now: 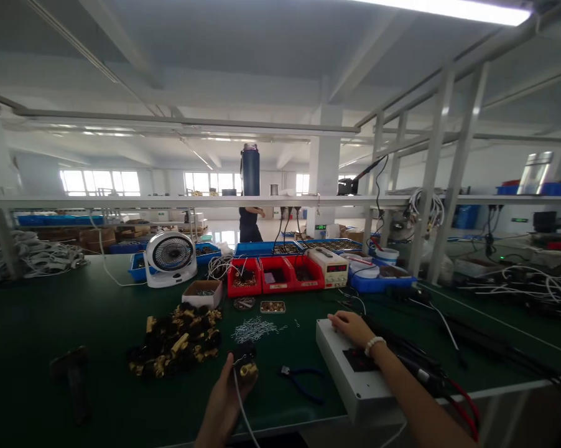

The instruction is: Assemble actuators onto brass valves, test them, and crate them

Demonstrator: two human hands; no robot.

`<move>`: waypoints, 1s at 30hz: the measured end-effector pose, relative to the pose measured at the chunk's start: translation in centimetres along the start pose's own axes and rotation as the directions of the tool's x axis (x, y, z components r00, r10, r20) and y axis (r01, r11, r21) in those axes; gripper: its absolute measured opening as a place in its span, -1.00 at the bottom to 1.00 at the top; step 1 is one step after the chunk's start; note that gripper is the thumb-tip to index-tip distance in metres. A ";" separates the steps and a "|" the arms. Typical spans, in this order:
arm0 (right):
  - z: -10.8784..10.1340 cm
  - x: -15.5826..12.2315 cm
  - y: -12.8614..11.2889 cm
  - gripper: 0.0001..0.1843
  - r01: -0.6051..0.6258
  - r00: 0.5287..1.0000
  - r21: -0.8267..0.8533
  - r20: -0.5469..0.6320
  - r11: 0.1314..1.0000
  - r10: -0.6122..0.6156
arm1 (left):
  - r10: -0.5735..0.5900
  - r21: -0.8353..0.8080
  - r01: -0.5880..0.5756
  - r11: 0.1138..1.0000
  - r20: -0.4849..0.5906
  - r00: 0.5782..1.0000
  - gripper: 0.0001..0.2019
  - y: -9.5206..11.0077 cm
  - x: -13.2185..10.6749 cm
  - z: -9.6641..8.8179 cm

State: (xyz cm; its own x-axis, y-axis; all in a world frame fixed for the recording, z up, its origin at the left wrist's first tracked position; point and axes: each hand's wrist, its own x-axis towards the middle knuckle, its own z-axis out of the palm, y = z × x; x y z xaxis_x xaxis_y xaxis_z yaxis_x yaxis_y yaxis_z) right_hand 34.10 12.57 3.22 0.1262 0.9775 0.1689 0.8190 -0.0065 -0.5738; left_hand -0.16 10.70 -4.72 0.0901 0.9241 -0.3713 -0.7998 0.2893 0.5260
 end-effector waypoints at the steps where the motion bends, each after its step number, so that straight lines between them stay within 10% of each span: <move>1: 0.0 0.0 0.0 -0.55 -0.006 1.000 0.000 0.001 1.000 0.006 | -0.003 0.002 0.003 1.000 0.005 1.000 -0.74 0.0 0.0 0.0; 30: 0.1 -0.5 -0.4 -0.65 -0.066 0.998 0.009 0.015 0.998 0.066 | -0.069 0.088 0.065 0.994 0.045 0.997 -0.69 -0.1 1.0 -1.3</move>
State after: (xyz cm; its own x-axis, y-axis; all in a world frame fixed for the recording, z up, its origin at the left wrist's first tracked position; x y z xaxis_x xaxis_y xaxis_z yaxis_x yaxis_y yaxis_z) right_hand 33.66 12.12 3.23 0.1718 0.9779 0.1188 0.8039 -0.0695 -0.5906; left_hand -0.76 11.24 -6.15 0.1715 0.9124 -0.3717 -0.7367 0.3693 0.5665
